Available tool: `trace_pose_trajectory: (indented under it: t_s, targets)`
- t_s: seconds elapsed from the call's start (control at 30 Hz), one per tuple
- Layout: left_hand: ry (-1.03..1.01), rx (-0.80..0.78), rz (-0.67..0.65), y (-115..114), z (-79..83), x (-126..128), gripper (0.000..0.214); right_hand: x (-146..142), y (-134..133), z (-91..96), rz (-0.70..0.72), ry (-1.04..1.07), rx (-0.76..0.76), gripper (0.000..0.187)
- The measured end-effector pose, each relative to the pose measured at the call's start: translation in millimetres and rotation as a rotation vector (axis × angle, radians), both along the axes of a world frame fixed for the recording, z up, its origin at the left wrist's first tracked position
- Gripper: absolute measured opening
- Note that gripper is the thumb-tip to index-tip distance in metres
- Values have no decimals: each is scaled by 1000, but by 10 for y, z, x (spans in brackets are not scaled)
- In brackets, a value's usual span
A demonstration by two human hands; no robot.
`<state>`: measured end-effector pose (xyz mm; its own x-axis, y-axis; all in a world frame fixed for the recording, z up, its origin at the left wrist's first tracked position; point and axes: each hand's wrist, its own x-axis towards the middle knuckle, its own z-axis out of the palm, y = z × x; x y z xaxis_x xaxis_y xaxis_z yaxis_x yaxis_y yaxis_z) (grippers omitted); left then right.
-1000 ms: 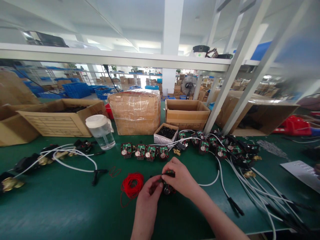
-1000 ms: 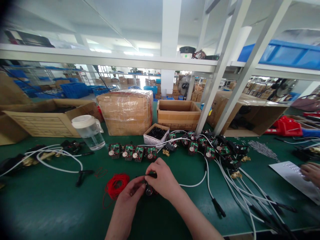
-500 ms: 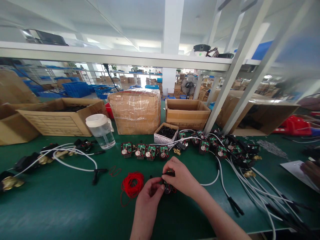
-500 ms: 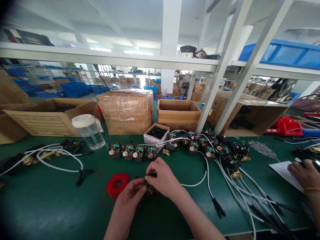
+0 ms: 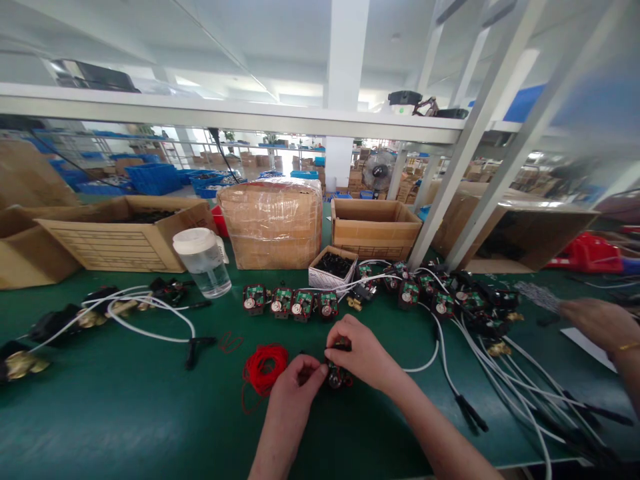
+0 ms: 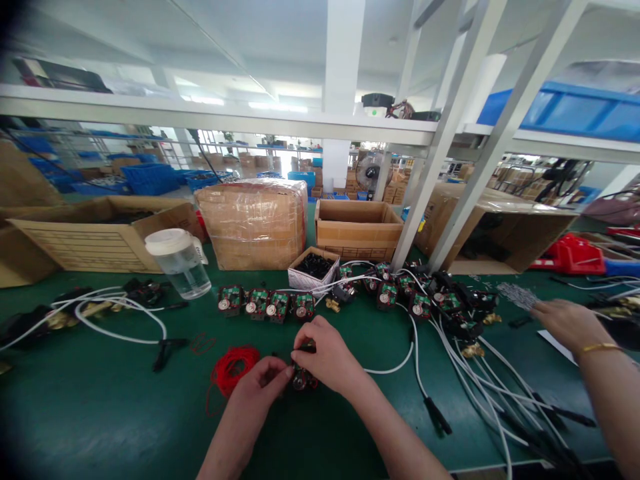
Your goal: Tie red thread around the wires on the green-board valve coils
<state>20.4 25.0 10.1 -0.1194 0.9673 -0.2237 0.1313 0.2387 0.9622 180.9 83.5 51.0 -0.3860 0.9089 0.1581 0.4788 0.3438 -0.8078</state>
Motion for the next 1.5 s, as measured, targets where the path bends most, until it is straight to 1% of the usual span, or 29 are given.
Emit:
trace_pose_trajectory:
  t_s: [0.13,0.3,0.4,0.47,0.57,0.67,0.77,0.87,1.0,1.17,1.23,1.3,1.37,1.5]
  targets:
    - [-56,-15,5,6,27,7,39,5,2,-8,2,-2,6,19]
    - [27,21,-18,61,6,32,40,-3,16,-29,-14,-7,22,20]
    - [-1,60,-15,92,35,29,39,16,22,-23,2,6,31,16]
    - [-56,71,-38,102,79,20,42,65,27,-24,3,35,42,10]
    - [-85,74,-84,117,123,7,45,193,22,-54,-51,84,63,14]
    - [-72,100,-102,143,103,5,42,330,-26,-119,-93,91,42,13]
    - [-40,141,-97,163,64,11,35,395,-103,-189,-91,86,-9,11]
    - [-20,165,-98,173,73,11,32,365,-156,-222,-99,101,-44,8]
    - [19,159,-143,193,152,-10,26,283,-166,-192,-127,95,-38,6]
    - [4,155,-172,238,184,-37,34,296,-189,-155,-101,80,-46,22]
    - [24,155,-181,249,181,-41,32,304,-213,-153,-104,88,-68,25]
    - [64,154,-173,250,188,-39,29,282,-233,-155,-130,86,-63,22]
    - [86,148,-162,244,206,-29,29,228,-242,-162,-165,80,-27,18]
    - [77,141,-143,233,229,-4,29,91,-231,-187,-211,89,28,11]
